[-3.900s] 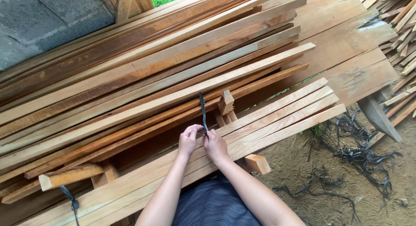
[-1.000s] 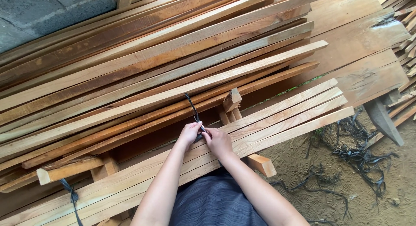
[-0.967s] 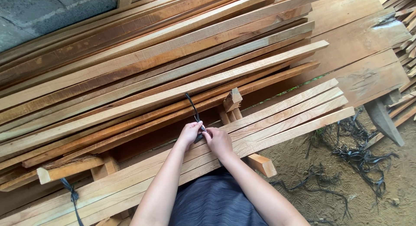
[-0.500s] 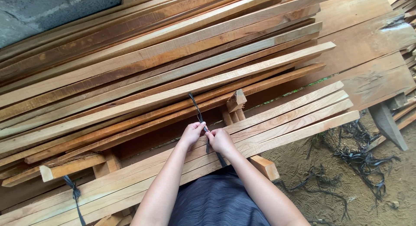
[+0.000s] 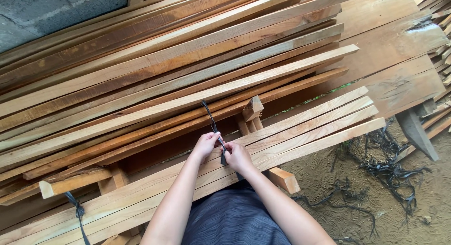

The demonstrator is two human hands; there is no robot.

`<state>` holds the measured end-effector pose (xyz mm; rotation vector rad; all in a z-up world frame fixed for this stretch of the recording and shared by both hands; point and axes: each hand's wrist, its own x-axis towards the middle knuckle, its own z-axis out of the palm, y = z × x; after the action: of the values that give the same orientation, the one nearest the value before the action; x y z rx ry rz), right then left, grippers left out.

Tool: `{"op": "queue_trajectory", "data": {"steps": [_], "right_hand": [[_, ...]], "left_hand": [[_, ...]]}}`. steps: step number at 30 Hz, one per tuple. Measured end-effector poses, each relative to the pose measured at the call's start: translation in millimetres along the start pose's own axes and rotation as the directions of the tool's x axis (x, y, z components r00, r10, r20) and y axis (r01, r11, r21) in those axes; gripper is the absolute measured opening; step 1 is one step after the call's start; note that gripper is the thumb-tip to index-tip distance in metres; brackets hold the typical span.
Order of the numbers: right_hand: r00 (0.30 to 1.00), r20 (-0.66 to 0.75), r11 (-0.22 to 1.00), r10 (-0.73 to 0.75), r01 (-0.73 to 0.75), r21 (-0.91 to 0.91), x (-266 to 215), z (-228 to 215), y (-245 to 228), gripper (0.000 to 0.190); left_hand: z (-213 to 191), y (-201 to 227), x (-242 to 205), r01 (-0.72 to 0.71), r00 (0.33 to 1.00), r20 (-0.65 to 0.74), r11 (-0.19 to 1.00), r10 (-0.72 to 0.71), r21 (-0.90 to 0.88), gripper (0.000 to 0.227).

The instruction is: Stacking thin wood planks and securing them into bundles using black plastic ties.

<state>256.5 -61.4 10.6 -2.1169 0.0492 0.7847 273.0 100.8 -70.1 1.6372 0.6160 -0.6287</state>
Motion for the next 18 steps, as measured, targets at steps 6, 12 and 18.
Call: {"op": "queue_trajectory", "data": {"steps": [6, 12, 18], "right_hand": [[0.921, -0.259, 0.953, -0.292, 0.303, 0.002, -9, 5, 11, 0.019], [0.791, -0.412, 0.885, -0.452, 0.457, -0.092, -8, 9, 11, 0.025], [0.781, -0.416, 0.885, -0.465, 0.424, -0.192, -1, 15, 6, 0.023]], "left_hand": [[-5, -6, 5, 0.098, 0.995, 0.036, 0.976, -0.092, -0.196, 0.028], [-11, -13, 17, 0.151, 0.988, 0.065, 0.968, -0.141, -0.2, 0.028], [11, -21, 24, 0.073, 0.986, -0.161, 0.988, -0.051, 0.134, 0.04]]}}
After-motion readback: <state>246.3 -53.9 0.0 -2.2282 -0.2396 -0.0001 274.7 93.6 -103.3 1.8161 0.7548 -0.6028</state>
